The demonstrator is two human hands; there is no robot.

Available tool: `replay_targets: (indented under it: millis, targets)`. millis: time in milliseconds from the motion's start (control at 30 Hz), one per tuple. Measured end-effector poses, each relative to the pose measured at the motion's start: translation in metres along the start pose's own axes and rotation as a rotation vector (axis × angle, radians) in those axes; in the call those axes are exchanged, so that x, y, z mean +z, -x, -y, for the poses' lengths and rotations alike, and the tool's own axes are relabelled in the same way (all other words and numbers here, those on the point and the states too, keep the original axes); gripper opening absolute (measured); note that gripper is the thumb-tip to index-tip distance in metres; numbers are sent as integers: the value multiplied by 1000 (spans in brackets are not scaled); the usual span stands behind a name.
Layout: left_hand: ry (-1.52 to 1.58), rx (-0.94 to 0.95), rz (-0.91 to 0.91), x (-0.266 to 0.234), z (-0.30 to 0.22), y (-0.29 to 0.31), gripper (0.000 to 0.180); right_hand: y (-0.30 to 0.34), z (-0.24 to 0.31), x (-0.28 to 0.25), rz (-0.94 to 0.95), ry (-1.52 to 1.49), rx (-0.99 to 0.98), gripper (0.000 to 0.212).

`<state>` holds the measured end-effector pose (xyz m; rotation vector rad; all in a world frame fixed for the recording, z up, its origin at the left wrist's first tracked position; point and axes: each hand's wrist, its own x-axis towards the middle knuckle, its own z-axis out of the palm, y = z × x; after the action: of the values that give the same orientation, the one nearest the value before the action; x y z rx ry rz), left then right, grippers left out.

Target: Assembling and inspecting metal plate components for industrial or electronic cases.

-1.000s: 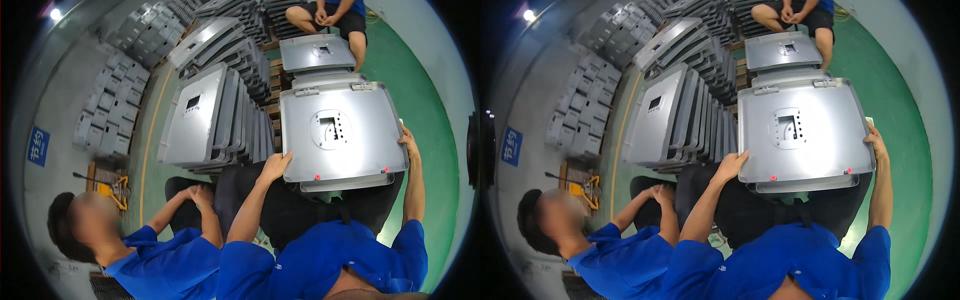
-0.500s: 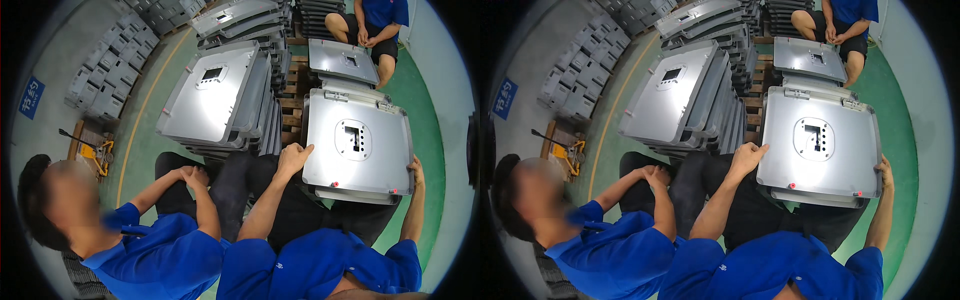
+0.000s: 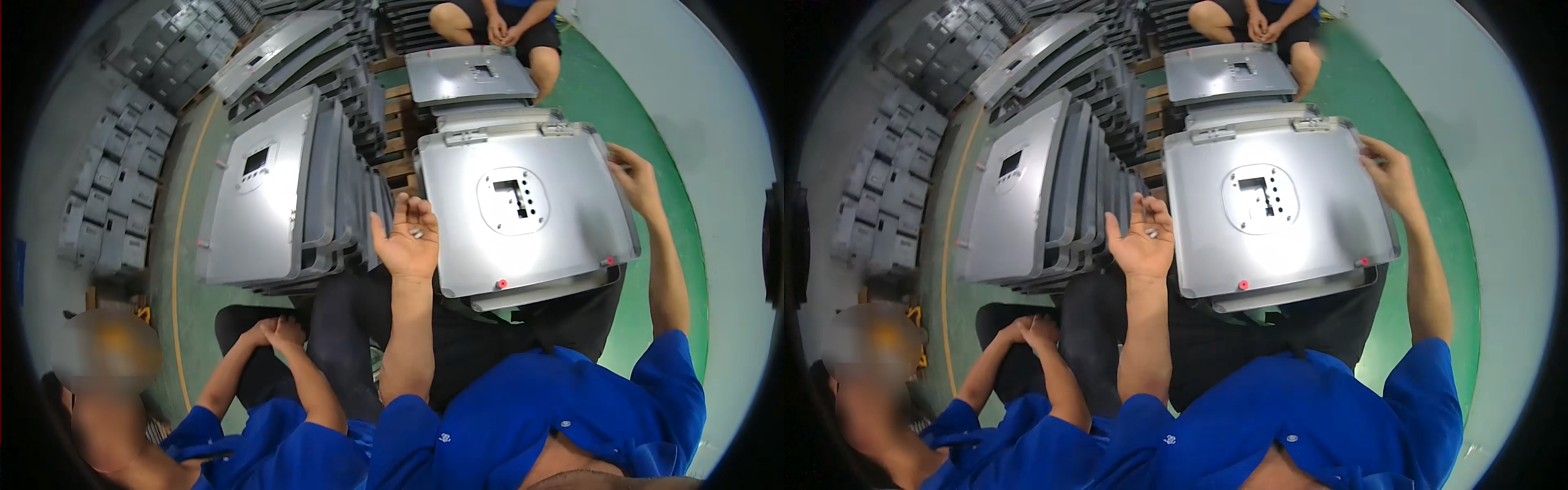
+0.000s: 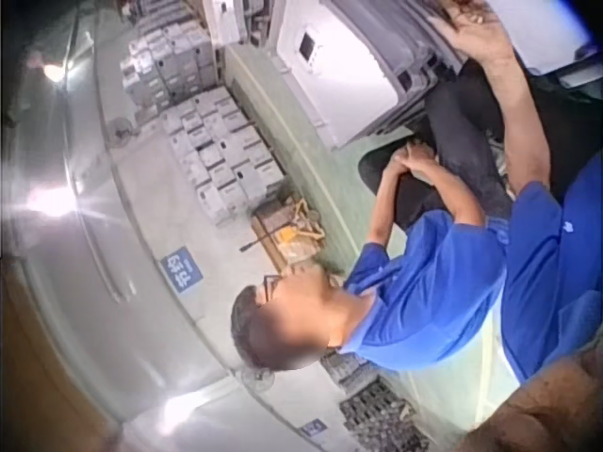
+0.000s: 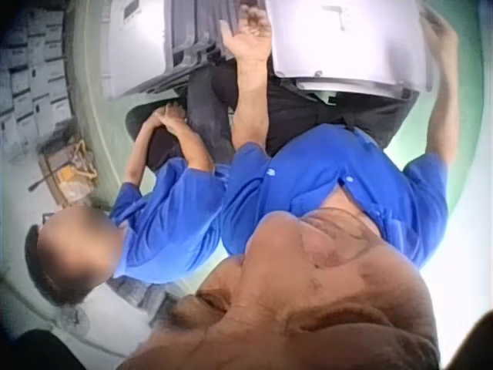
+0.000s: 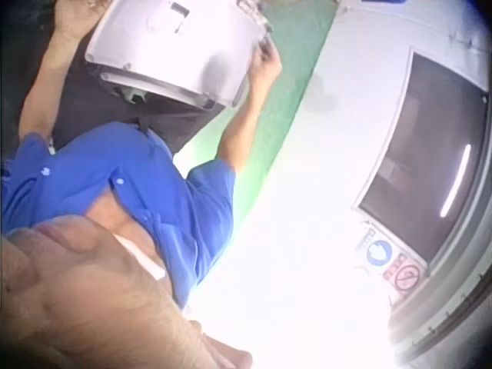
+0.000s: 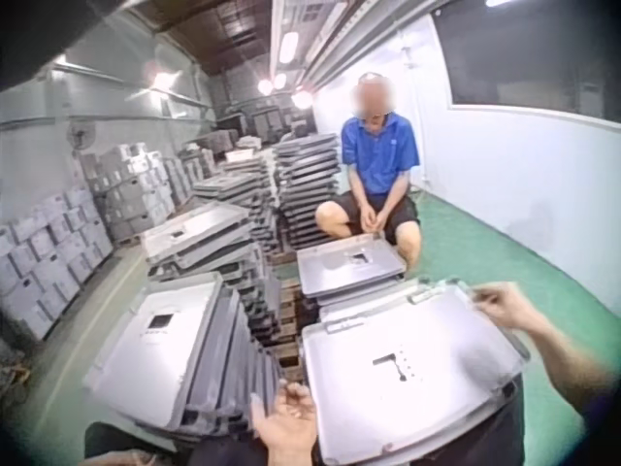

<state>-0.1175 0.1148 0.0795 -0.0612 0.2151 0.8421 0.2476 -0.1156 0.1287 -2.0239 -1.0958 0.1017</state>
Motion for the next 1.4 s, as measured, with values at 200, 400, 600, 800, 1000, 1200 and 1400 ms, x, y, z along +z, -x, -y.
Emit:
replay_targets:
  millis: [200, 400, 600, 800, 1000, 1200, 1400]
  targets:
    - [51, 24, 150, 6, 12, -14, 73, 6, 159, 90, 329, -5, -647, 29]
    - [-28, -19, 225, 6, 20, -9, 74, -7, 204, 166, 377, 90, -932, 27]
    - [-91, -32, 205, 8, 17, -8, 81, -15, 216, 186, 613, 254, -955, 27]
    - [-121, -42, 177, 9, 13, -7, 82, -19, 224, 186, 745, 248, -922, 15]
    - [-33, -32, 301, -6, 1, -16, 70, -29, 247, 191, 820, -180, -684, 20]
    - [-135, 42, 16, -15, 3, -18, 59, -56, 287, 227, 630, -352, -715, 15]
    - [-165, 69, 64, -20, 5, -21, 54, -79, 342, 294, 582, -356, -817, 14]
